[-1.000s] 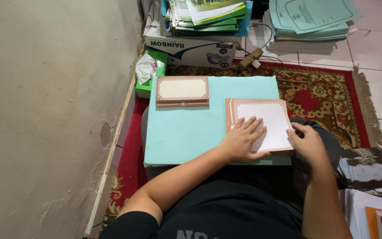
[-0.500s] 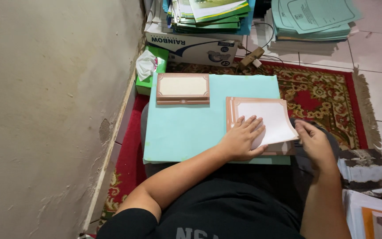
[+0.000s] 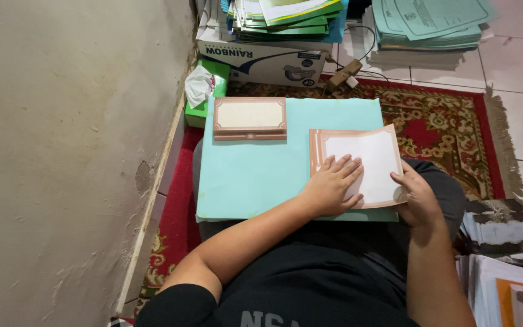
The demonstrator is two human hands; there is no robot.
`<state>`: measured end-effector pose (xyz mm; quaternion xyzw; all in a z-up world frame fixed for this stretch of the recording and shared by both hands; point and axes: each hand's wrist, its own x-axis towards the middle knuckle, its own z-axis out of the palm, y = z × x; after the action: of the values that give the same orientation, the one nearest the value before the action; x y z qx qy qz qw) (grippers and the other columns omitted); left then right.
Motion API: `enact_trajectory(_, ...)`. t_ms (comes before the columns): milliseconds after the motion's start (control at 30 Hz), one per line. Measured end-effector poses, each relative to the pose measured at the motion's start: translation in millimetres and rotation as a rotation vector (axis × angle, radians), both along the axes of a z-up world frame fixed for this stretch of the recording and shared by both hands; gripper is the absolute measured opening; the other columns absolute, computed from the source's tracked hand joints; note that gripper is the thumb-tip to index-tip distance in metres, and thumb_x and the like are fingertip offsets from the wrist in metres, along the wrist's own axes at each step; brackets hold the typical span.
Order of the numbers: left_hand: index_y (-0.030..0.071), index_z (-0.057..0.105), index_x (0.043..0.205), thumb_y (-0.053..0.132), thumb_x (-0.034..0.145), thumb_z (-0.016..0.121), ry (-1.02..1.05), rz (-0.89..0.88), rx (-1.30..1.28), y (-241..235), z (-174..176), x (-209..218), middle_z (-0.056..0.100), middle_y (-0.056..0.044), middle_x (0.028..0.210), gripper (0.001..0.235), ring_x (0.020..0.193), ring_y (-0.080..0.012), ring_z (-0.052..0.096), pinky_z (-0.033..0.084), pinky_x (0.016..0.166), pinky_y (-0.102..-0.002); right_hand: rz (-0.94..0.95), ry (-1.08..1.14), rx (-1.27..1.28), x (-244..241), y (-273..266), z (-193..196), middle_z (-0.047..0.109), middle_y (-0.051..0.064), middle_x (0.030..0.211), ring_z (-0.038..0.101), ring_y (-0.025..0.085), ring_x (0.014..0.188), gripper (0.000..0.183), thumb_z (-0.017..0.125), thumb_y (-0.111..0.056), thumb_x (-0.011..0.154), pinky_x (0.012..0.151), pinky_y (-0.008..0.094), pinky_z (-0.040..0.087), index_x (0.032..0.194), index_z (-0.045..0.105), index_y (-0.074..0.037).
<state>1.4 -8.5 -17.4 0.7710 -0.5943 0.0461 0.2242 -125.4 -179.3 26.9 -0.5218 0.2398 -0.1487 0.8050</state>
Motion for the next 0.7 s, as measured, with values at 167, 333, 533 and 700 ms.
enact_trajectory(167, 0.006, 0.045, 0.153, 0.062, 0.090, 0.050, 0.042, 0.008, 0.023, 3.4, 9.4, -1.4, 0.047, -0.016, 0.159, 0.084, 0.152, -0.0343, 0.039, 0.029, 0.123, -0.057, 0.061, 0.029, 0.024, -5.1, -7.2, 19.9, 0.060, 0.025, 0.132, 0.066, 0.040, 0.109, 0.062, 0.047, -0.008, 0.097, 0.089, 0.057, 0.053, 0.159, 0.040, -0.005)
enact_trajectory(333, 0.001, 0.043, 0.153, 0.064, 0.086, 0.056, 0.054, 0.004, 0.042, 2.1, 18.8, -0.4, 0.045, -0.021, 0.159, 0.093, 0.151, -0.0375, 0.039, 0.028, 0.122, -0.058, 0.048, 0.090, 0.172, 2.2, 4.0, -0.8, 0.053, 0.022, 0.144, 0.057, 0.042, 0.125, 0.067, 0.042, -0.019, 0.096, 0.104, 0.067, 0.042, 0.162, 0.037, -0.014)
enact_trajectory(533, -0.003, 0.045, 0.150, 0.064, 0.084, 0.065, 0.074, -0.008, 0.038, 6.1, 22.5, 1.0, 0.045, -0.023, 0.157, 0.096, 0.149, -0.0382, 0.042, 0.031, 0.121, -0.057, -0.113, 0.108, 0.355, -0.4, 10.8, 15.7, 0.072, 0.008, 0.123, 0.073, 0.028, 0.108, 0.050, 0.060, -0.034, 0.098, 0.097, 0.049, 0.055, 0.142, 0.062, -0.011)
enact_trajectory(700, 0.003, 0.047, 0.151, 0.065, 0.082, 0.068, 0.072, -0.032, 0.029, 2.5, 19.6, 5.9, 0.045, -0.022, 0.157, 0.095, 0.148, -0.0399, 0.041, 0.031, 0.120, -0.060, -0.095, 0.081, 0.304, 1.9, 8.4, 7.2, 0.069, 0.018, 0.128, 0.070, 0.037, 0.116, 0.051, 0.061, -0.024, 0.098, 0.102, 0.060, 0.052, 0.146, 0.056, -0.008)
